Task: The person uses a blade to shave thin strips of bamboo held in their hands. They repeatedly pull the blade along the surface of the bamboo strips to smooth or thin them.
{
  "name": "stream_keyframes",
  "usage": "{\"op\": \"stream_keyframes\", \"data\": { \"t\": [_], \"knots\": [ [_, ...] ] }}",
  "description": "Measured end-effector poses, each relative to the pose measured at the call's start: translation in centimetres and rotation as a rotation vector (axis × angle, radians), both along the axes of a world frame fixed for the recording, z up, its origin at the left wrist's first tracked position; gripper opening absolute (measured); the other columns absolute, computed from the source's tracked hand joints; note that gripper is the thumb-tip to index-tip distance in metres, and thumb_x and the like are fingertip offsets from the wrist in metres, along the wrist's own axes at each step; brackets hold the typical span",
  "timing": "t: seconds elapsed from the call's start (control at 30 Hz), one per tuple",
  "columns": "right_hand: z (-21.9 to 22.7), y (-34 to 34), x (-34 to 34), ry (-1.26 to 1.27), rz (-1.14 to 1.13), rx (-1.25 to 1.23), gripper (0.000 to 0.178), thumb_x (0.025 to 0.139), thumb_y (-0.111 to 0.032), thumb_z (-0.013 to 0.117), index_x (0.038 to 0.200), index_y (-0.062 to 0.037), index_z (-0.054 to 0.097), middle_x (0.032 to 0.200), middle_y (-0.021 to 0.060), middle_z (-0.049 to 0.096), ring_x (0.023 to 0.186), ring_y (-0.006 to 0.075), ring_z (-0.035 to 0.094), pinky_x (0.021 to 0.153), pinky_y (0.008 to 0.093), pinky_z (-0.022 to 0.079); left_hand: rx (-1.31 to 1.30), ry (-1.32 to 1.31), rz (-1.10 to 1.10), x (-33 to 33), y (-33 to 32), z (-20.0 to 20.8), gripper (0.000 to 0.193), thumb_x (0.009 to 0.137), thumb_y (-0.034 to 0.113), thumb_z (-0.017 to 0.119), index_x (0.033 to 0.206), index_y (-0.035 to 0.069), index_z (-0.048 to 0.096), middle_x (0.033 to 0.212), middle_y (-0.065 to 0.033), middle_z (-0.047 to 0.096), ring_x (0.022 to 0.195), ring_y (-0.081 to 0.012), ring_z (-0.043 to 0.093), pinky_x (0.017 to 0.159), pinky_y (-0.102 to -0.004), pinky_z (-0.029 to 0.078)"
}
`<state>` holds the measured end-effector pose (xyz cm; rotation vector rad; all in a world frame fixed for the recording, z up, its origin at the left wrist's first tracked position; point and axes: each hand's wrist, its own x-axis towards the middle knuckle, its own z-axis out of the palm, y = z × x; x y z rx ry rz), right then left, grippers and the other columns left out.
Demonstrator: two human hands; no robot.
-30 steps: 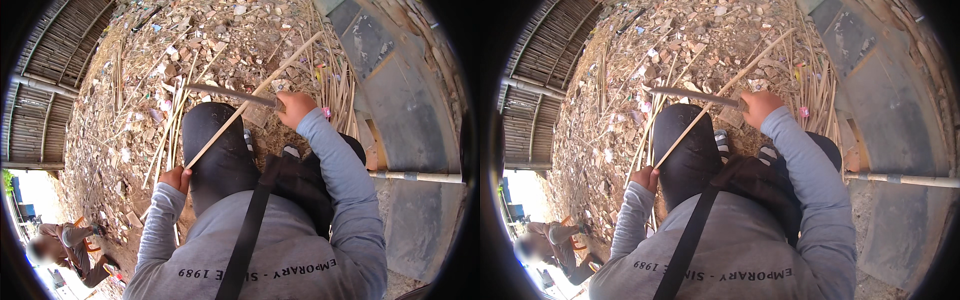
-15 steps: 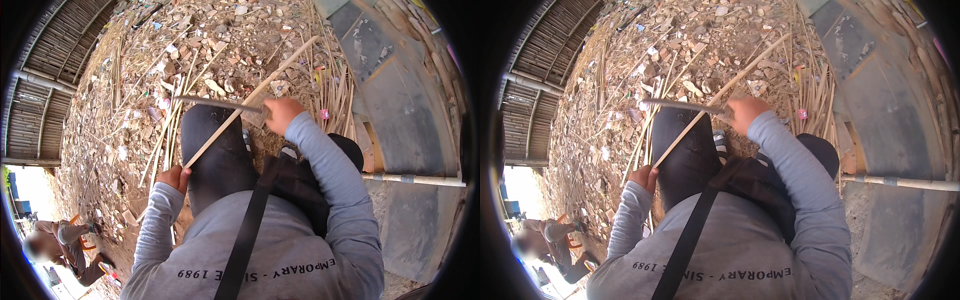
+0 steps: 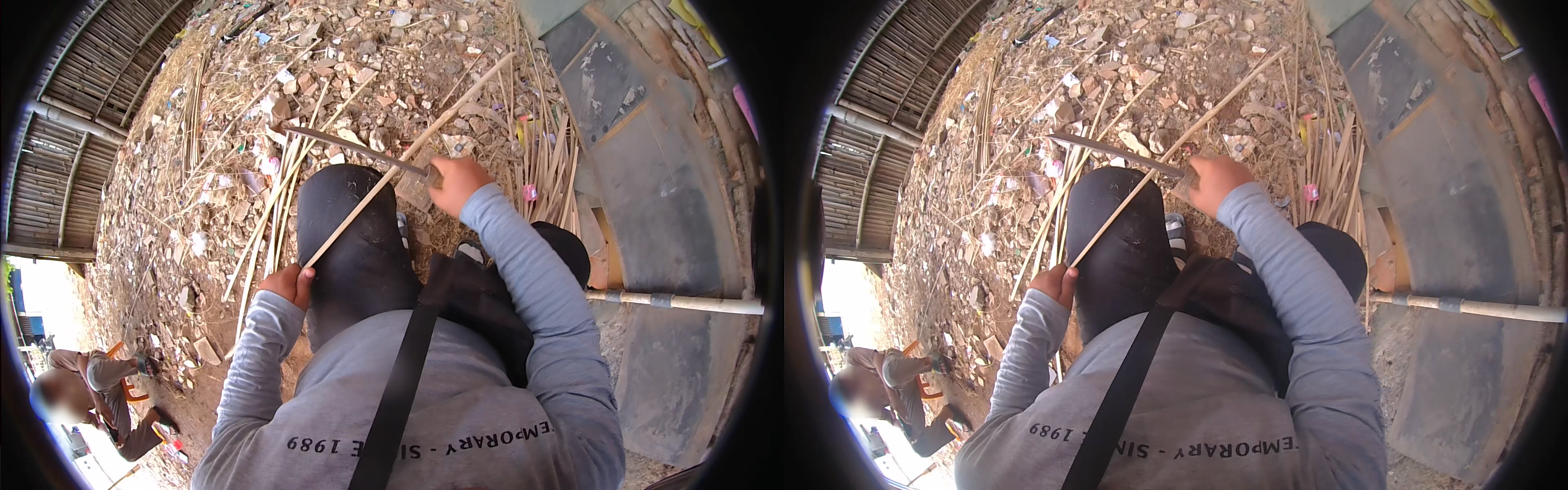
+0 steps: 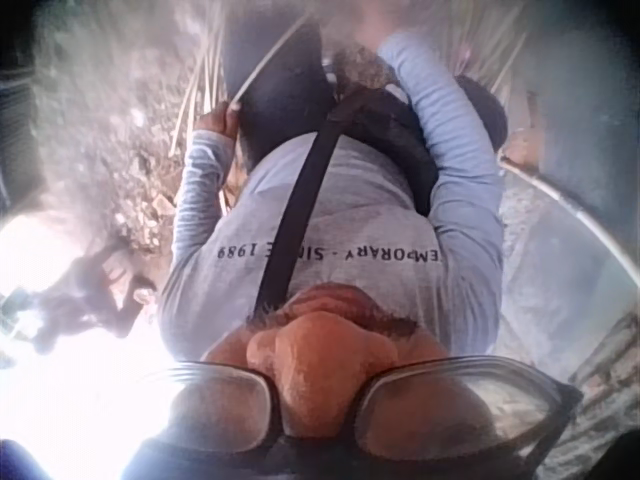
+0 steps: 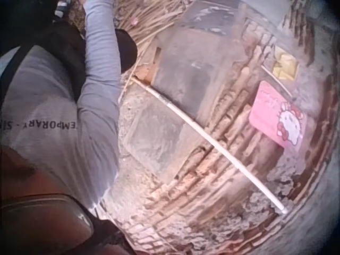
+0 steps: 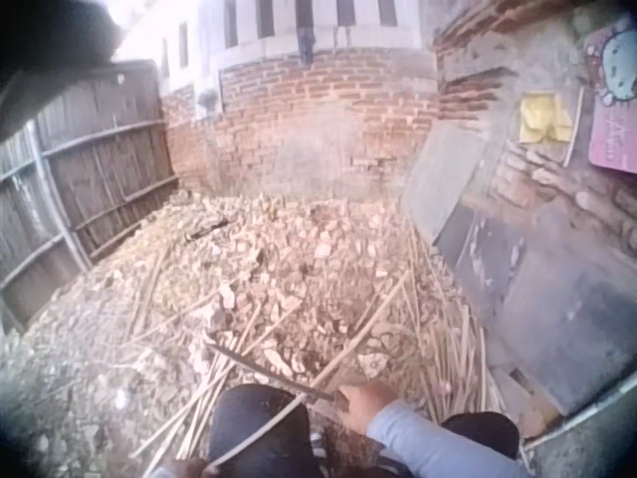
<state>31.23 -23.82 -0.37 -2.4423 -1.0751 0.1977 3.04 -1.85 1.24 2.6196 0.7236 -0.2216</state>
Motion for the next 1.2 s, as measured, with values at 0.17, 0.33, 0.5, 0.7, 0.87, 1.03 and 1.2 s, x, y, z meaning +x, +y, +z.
{"op": "stream_keyframes", "data": {
  "t": [0.17, 0.33, 0.5, 0.7, 0.87, 1.03, 1.2],
  "knots": [
    [1.3, 0.0, -1.6, -0.080, 0.111, -0.164, 0.034, 0.075, -0.022, 0.069, 0.103, -0.0062, 0.062, 0.082, 0.0197, 0.066, 0.079, 0.0386, 0.064, 0.072, 0.0461, 0.052, 0.021, 0.039, -0.001, -0.1, 0.1, 0.0, 0.054, 0.096, 0.049, 0.042, 0.082, -0.001, 0.058, 0.073, -0.0255, 0.061, 0.074, -0.0468, 0.060, 0.067, -0.0514, 0.047],
    [1.0, -1.7, 2.6, -0.053, -0.107, -0.116, 0.032, 0.076, -0.022, 0.068, 0.103, -0.0072, 0.062, 0.082, 0.0186, 0.065, 0.081, 0.0373, 0.064, 0.073, 0.0468, 0.052, 0.050, 0.031, 0.002, 0.3, -0.1, 0.3, 0.054, 0.096, 0.049, 0.042, 0.082, 0.000, 0.058, 0.073, -0.0253, 0.062, 0.073, -0.0464, 0.060, 0.067, -0.0512, 0.047],
    [0.2, -1.2, 0.7, -0.033, 0.041, -0.085, 0.035, 0.074, -0.022, 0.069, 0.106, -0.0082, 0.062, 0.075, 0.0197, 0.063, 0.075, 0.0383, 0.064, 0.071, 0.0480, 0.052, 0.063, 0.052, -0.012, -0.2, 0.1, 0.4, 0.053, 0.096, 0.049, 0.043, 0.082, 0.000, 0.058, 0.072, -0.0249, 0.062, 0.073, -0.0461, 0.061, 0.066, -0.0516, 0.048],
    [-1.5, -2.4, 4.4, 0.001, -0.157, 0.059, 0.035, 0.072, -0.020, 0.068, 0.103, -0.0051, 0.062, 0.082, 0.0230, 0.065, 0.079, 0.0392, 0.065, 0.074, 0.0461, 0.052, 0.033, 0.023, 0.014, 0.2, 0.3, -0.4, 0.053, 0.096, 0.049, 0.042, 0.082, 0.000, 0.058, 0.072, -0.0252, 0.061, 0.073, -0.0461, 0.061, 0.066, -0.0513, 0.048],
    [0.1, -1.7, 1.9, 0.012, -0.073, -0.085, 0.033, 0.073, -0.020, 0.067, 0.103, -0.0069, 0.062, 0.081, 0.0215, 0.065, 0.081, 0.0386, 0.064, 0.075, 0.0460, 0.052, 0.058, 0.036, 0.004, -0.1, 0.0, 0.7, 0.053, 0.094, 0.052, 0.045, 0.082, 0.001, 0.057, 0.071, -0.0250, 0.061, 0.072, -0.0462, 0.060, 0.066, -0.0513, 0.048],
    [-2.8, -3.7, 5.4, 0.031, -0.260, 0.008, 0.035, 0.075, -0.024, 0.066, 0.106, -0.0086, 0.064, 0.090, 0.0186, 0.067, 0.087, 0.0371, 0.065, 0.079, 0.0453, 0.052, 0.127, 0.091, 0.056, 0.8, -1.3, 1.7, 0.050, 0.094, 0.049, 0.048, 0.080, 0.002, 0.055, 0.071, -0.0245, 0.061, 0.070, -0.0454, 0.061, 0.065, -0.0511, 0.048],
    [-1.7, -4.3, 4.7, 0.007, -0.294, 0.083, 0.040, 0.073, -0.020, 0.070, 0.110, -0.0061, 0.065, 0.087, 0.0210, 0.067, 0.083, 0.0366, 0.066, 0.074, 0.0421, 0.052, 0.065, 0.022, 0.050, -0.4, -1.1, 2.0, 0.046, 0.092, 0.046, 0.052, 0.080, 0.002, 0.054, 0.068, -0.0226, 0.061, 0.068, -0.0435, 0.062, 0.063, -0.0497, 0.048]
  ]
}}
